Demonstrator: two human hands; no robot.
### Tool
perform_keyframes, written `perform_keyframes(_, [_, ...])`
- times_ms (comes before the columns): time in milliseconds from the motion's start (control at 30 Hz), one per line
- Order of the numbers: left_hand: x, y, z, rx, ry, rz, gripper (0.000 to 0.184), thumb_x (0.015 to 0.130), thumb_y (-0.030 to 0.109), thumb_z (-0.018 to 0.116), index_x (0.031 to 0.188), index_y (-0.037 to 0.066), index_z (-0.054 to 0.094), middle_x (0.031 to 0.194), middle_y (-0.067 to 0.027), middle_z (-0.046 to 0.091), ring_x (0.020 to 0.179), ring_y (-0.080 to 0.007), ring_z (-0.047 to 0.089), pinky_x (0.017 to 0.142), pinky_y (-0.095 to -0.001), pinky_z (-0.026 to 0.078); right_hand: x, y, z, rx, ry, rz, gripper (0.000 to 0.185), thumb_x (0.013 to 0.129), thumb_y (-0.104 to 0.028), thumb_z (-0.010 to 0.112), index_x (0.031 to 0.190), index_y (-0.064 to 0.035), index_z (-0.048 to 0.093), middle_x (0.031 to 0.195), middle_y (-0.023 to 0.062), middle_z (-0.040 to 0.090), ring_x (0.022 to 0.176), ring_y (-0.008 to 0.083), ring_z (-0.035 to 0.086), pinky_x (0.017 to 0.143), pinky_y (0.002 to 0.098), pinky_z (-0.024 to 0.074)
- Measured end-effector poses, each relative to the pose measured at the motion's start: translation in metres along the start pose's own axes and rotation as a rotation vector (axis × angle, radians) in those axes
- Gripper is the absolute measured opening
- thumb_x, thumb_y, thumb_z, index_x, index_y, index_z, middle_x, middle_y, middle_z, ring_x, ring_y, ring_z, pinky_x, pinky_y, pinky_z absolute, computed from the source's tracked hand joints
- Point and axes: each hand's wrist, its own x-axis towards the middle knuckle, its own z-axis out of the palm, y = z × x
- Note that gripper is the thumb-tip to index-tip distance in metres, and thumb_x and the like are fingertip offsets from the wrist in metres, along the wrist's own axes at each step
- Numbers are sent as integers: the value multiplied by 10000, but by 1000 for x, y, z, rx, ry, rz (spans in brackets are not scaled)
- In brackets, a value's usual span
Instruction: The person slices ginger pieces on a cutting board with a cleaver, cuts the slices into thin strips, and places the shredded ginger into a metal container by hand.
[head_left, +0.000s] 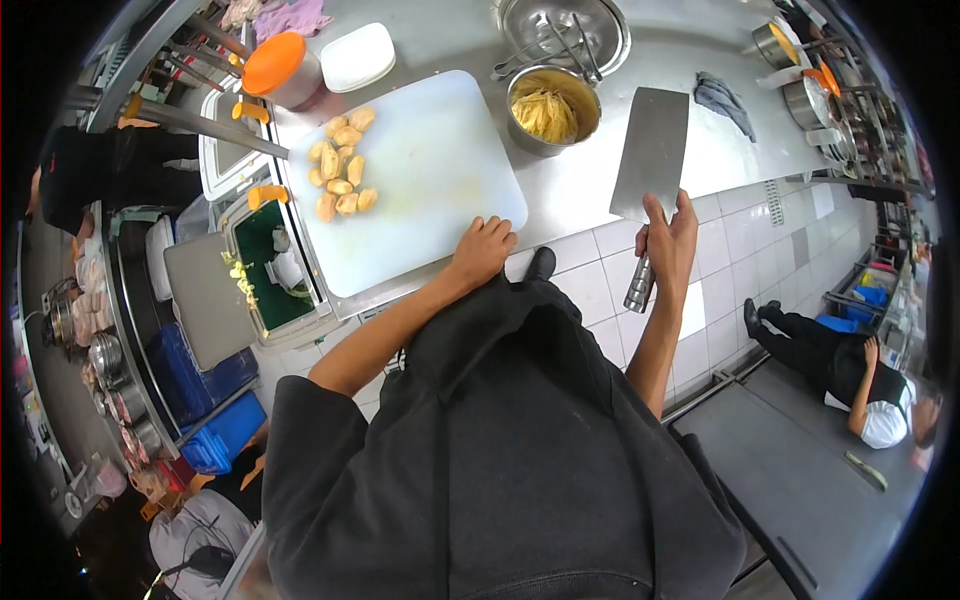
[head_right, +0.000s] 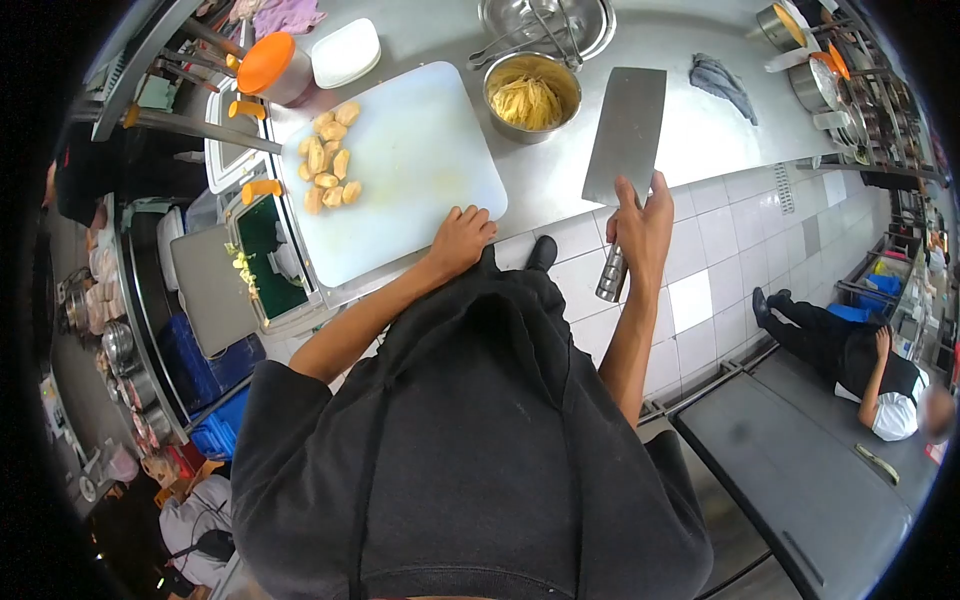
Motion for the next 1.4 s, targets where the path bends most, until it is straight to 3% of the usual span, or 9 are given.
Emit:
perform_keyframes(400, [180,-52,-82,-213,347,-342,157,944,184,640,1075,120,698,1070,-58,642,1050,-262,589,842,-424,411,-7,21,-14,84,68,19,262,992,-142,623,1154,53,559,774,116,652,377,94,467,334,247,375])
perform_keyframes(500, [198,-81,-78,-78,-137,-281,301,962,194,614,1247,132,683,1271,-74,634,1248,-266,540,1002,-464,397,-10,15,-12,93,52,33,253,994,-138,621,1156,46,558,791,107,649,383,95,468,345,246,372])
perform_keyframes(600, [189,-90,-79,-136,-102,-236,576,972,420,619,1484,186,498,1514,-158,456,1434,-311,377,1123,-566,294,-13,17,-10,58,35,40,251,996,-142,622,1161,35,553,809,99,641,390,97,466,354,247,360])
perform_keyframes(700, [140,-92,-101,-216,-94,-648,1230,726,942,511,1582,111,210,1601,-325,141,1465,-479,220,1084,-721,193,-8,33,-5,169,4,33,250,988,-132,621,1175,18,550,709,68,588,395,107,467,356,273,353])
perform_keyframes(800, [92,-104,-116,-336,-127,-822,1203,757,923,505,1482,-17,316,1525,-297,255,1412,-463,284,1046,-687,245,-9,31,0,161,-37,16,237,992,-124,614,1168,21,548,752,94,630,395,104,466,355,274,352])
perform_keyframes(833, [78,-104,-119,-235,-33,-897,1129,771,915,503,1311,-77,466,1323,-242,456,1255,-402,459,998,-606,326,-12,26,4,118,-23,20,225,993,-125,614,1149,24,550,759,102,637,394,102,460,357,278,351])
perform_keyframes(1100, [-39,-174,-132,153,297,-1071,538,852,551,714,1136,97,671,1036,-112,646,1007,-319,630,882,-510,428,-15,10,45,-95,-381,-62,280,984,-160,667,1191,2,570,614,64,578,434,98,499,400,293,370])
perform_keyframes(1300, [-40,-191,-125,291,234,-1072,458,847,390,750,1202,116,658,1108,-133,687,1063,-332,611,901,-516,420,9,49,127,-315,-594,-400,241,965,-105,584,1171,7,526,708,328,629,702,526,632,645,551,491])
perform_keyframes(1400, [-35,-195,-127,300,176,-1107,469,840,350,755,1224,108,639,1096,-163,705,1093,-344,595,930,-512,412,14,58,149,-507,-584,-560,259,949,-93,558,1173,13,482,718,344,621,737,558,606,673,603,483])
